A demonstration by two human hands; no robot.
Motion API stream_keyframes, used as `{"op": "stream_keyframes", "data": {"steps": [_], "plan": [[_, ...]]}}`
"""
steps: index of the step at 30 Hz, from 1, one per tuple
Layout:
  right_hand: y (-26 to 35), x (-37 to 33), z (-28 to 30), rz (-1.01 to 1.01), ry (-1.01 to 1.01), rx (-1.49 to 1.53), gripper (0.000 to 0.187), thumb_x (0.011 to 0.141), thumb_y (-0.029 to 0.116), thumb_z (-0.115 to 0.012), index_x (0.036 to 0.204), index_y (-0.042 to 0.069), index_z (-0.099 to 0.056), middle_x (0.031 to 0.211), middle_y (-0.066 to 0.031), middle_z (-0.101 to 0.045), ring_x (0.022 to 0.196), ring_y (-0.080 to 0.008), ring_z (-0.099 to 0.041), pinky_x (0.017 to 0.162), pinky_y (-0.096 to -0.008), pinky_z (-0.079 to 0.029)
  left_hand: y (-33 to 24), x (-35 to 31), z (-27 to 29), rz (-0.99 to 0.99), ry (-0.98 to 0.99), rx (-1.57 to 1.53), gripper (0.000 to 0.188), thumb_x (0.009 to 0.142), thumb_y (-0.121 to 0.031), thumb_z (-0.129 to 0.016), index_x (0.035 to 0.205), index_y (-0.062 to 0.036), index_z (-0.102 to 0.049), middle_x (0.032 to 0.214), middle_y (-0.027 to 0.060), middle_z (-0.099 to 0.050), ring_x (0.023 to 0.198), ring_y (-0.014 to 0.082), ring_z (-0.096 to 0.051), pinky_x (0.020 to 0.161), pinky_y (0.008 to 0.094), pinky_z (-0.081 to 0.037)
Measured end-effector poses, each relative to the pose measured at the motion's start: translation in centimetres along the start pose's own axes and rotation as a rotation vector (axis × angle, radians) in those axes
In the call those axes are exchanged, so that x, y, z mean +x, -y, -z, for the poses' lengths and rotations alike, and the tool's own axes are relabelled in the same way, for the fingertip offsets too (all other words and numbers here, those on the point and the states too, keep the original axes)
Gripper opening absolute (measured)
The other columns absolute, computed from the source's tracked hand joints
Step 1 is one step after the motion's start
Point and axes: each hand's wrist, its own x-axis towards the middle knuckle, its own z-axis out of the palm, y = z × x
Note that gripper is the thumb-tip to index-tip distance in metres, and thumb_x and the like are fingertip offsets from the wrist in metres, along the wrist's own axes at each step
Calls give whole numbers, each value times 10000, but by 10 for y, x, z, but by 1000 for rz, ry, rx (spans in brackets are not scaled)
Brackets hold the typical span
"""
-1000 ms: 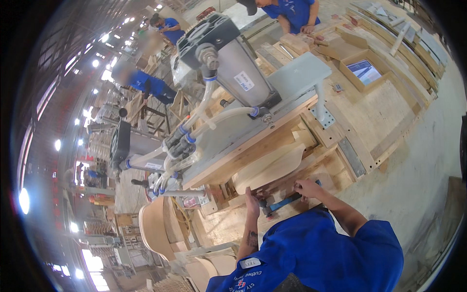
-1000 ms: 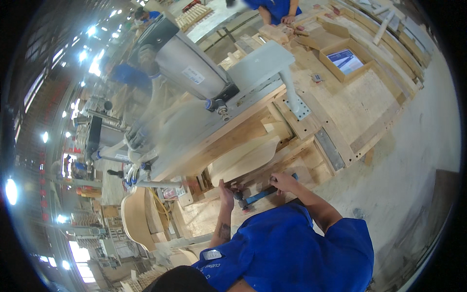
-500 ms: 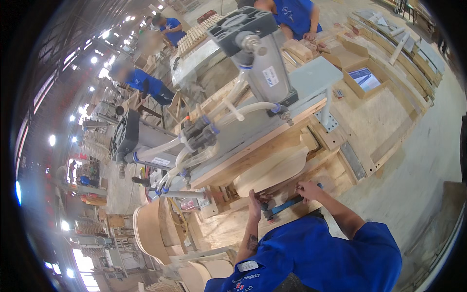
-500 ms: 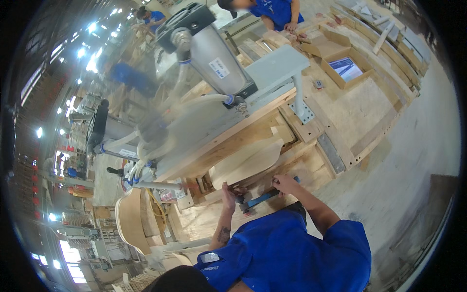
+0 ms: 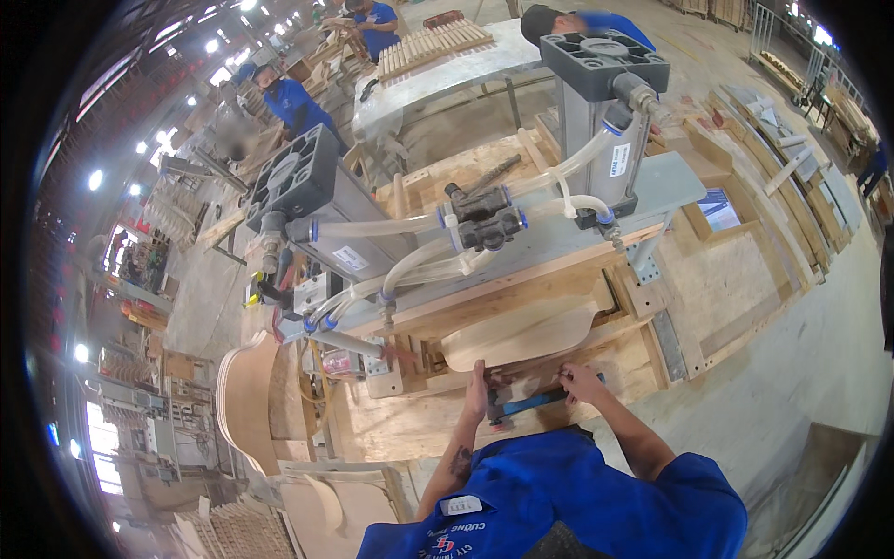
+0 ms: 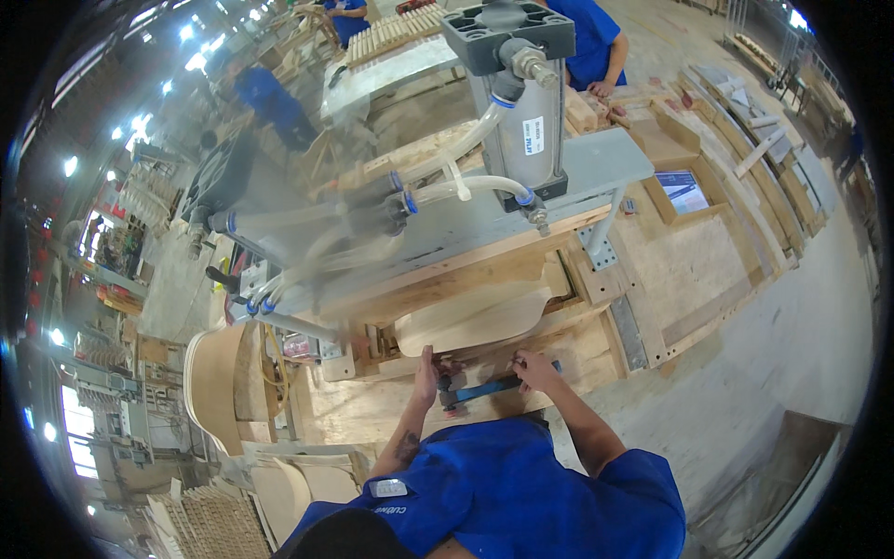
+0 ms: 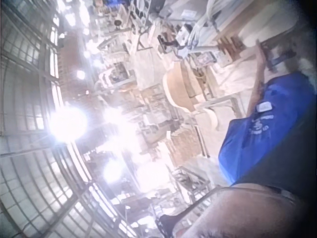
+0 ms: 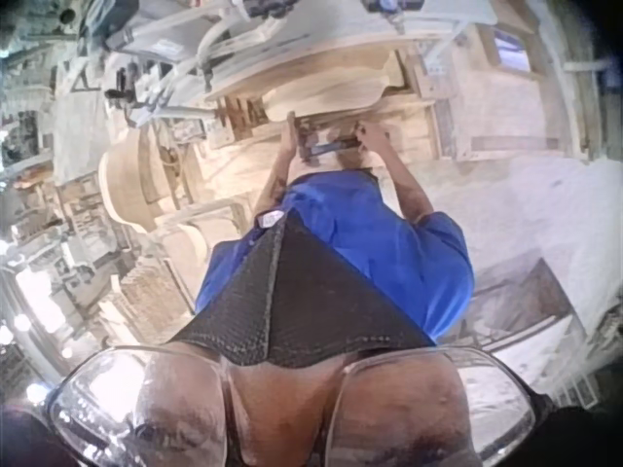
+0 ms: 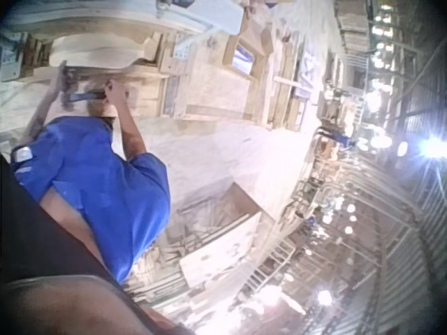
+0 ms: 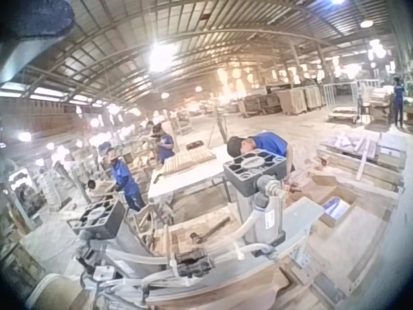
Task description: The person removes eyeglasses, then picks up curved wooden pieces and places them into a shaping jig. Using a hammer, the person taps the wood to conform it to the jig's profile, repeating this process for several pieces.
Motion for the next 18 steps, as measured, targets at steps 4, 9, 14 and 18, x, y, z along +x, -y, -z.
{"op": "stream_keyframes", "data": {"steps": [4,9,14,18], "plan": [[1,1,0,-4,-6,1,232,974,127,-511,1144,-13,-582,807,-127,-655,574,-232,-715,482,-318,-579,-3,0,4,22,35,31,643,1059,-525,-296,1191,30,-594,966,171,-722,859,259,-716,784,332,-542],[2,-1,0,-2,-16,-9,224,974,130,-509,1135,-7,-583,779,-113,-643,564,-224,-711,479,-315,-577,-5,-3,2,45,32,58,653,1057,-525,-303,1206,40,-594,973,161,-726,875,257,-713,808,338,-536],[0,3,-1,-25,-2,9,262,983,147,-513,1200,8,-563,802,-121,-638,558,-232,-708,472,-311,-569,-7,-2,-1,43,5,3,639,1057,-518,-309,1237,30,-585,964,155,-728,894,252,-706,818,342,-533],[3,1,0,-54,-16,6,266,975,149,-526,1191,-3,-563,799,-120,-630,549,-234,-703,466,-316,-564,-3,-1,-2,65,-7,-80,617,1055,-514,-326,1241,15,-582,963,155,-727,884,242,-701,819,338,-531]]}}
